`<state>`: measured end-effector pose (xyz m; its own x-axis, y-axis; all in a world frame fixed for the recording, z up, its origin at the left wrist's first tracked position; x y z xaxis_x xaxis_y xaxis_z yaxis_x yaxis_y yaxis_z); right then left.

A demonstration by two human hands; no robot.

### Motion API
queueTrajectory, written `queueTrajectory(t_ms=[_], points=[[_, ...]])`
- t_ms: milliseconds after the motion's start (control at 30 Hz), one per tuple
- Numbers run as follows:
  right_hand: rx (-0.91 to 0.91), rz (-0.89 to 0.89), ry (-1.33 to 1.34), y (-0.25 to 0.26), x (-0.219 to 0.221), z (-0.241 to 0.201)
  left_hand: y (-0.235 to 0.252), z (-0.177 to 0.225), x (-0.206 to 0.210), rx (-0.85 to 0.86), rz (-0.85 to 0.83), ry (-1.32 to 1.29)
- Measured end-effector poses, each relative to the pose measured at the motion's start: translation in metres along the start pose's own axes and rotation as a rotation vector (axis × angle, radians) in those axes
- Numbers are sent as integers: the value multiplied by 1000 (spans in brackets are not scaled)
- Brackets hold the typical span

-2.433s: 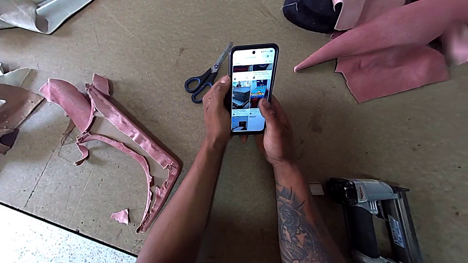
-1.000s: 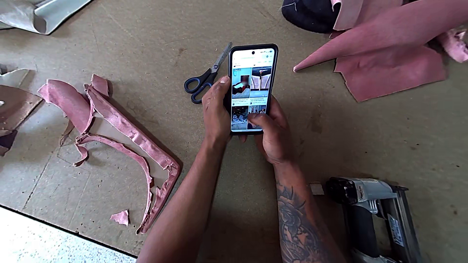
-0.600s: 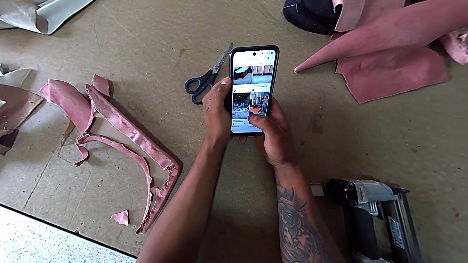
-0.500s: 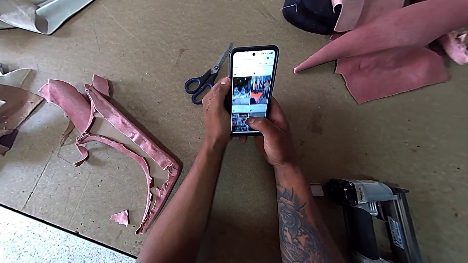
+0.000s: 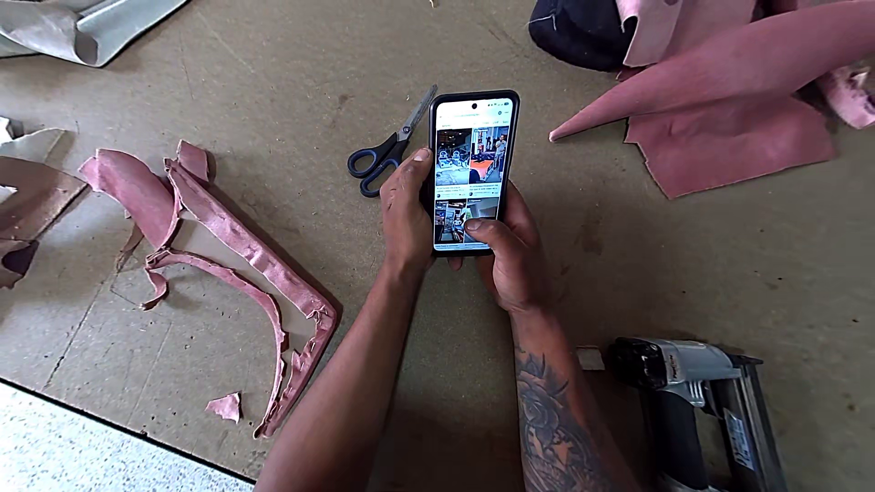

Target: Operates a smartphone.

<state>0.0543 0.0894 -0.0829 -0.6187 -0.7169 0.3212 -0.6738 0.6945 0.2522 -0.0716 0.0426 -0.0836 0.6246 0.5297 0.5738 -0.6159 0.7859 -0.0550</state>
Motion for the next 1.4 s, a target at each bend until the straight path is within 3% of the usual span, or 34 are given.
queueTrajectory(t_ms=[433,1400], points=[[-134,8,-25,8,8,-12,1,3,-2,-6,24,-86],[-140,9,-111,7,4,-14,3,3,-4,-28,1,-90]])
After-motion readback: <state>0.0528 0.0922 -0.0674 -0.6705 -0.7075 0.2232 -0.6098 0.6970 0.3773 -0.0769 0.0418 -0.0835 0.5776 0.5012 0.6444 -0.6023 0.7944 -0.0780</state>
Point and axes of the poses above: each hand's wrist, its own y-axis towards the middle knuckle, its own x-axis out of the palm, z = x × y, the point moved 6 cm from there along y, towards the middle knuckle, and after that the axes turned 10 degrees about -x, right-handed, at the moved point
